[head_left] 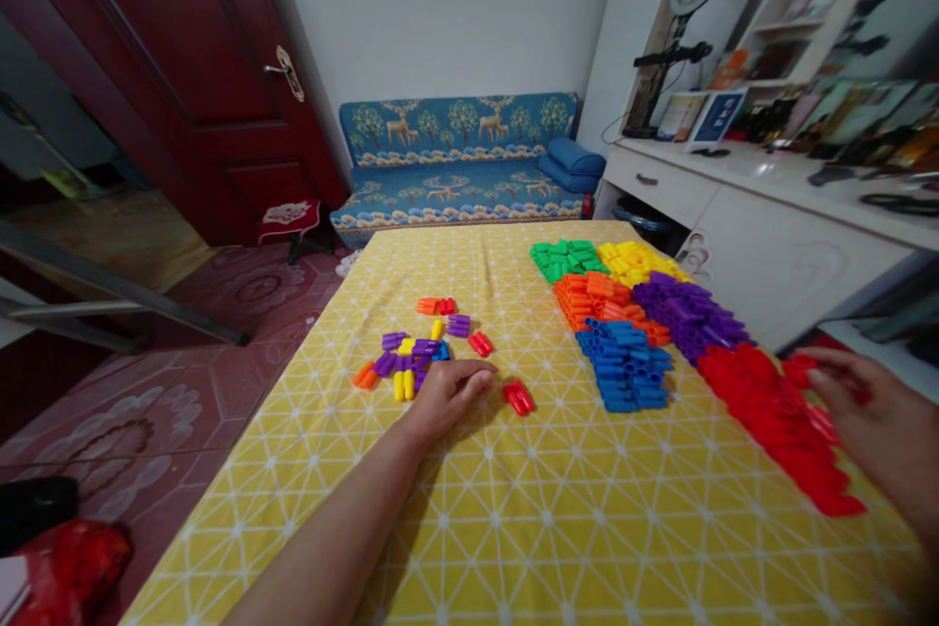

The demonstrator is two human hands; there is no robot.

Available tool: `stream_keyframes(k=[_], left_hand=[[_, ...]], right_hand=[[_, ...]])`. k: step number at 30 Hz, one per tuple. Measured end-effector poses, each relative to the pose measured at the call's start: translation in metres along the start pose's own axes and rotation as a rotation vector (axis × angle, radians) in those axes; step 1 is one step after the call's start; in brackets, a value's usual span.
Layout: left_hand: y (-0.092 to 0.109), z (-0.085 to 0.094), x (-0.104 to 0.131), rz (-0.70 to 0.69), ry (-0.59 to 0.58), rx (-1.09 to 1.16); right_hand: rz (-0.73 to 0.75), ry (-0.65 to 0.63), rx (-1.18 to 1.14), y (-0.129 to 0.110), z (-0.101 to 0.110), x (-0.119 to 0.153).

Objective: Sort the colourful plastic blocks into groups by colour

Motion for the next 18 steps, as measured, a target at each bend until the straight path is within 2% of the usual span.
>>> stream_keyframes(k=[2, 6, 9, 14, 18], left_hand=[[-0.001, 0.000, 0.000, 0.005, -0.003, 0.000], [-0.003, -0.001, 0.001, 0.010, -0.012, 0.010], [-0.003, -0.001, 0.001, 0.026, -0.014, 0.023], [-0.003, 0.000, 0.000, 0.016, -0.013, 0.015], [-0.005, -0.001, 0.000, 0.011, -0.013, 0.016]], right_hand=[[0.031, -0.071, -0.027, 0.008, 0.001, -0.001], [0.049, -0.186, -0.076, 0.008, -0.004, 0.002], [0.015, -0.157, -0.177, 0.004, -0.004, 0.007], [-0.240, -0.076, -0.260, -0.003, -0.005, 0.017], [-0.338, -0.060, -0.278, -0.012, -0.005, 0.022]])
Point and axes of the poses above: each hand's wrist, its own x-axis away from the middle knuckle, its own z-axis out of the back of the hand, y = z × x, the point moved 5 cm from there along -x, towards the middle knuckle, and after that the axes turned 6 degrees about -x, right-handed, at the moved point
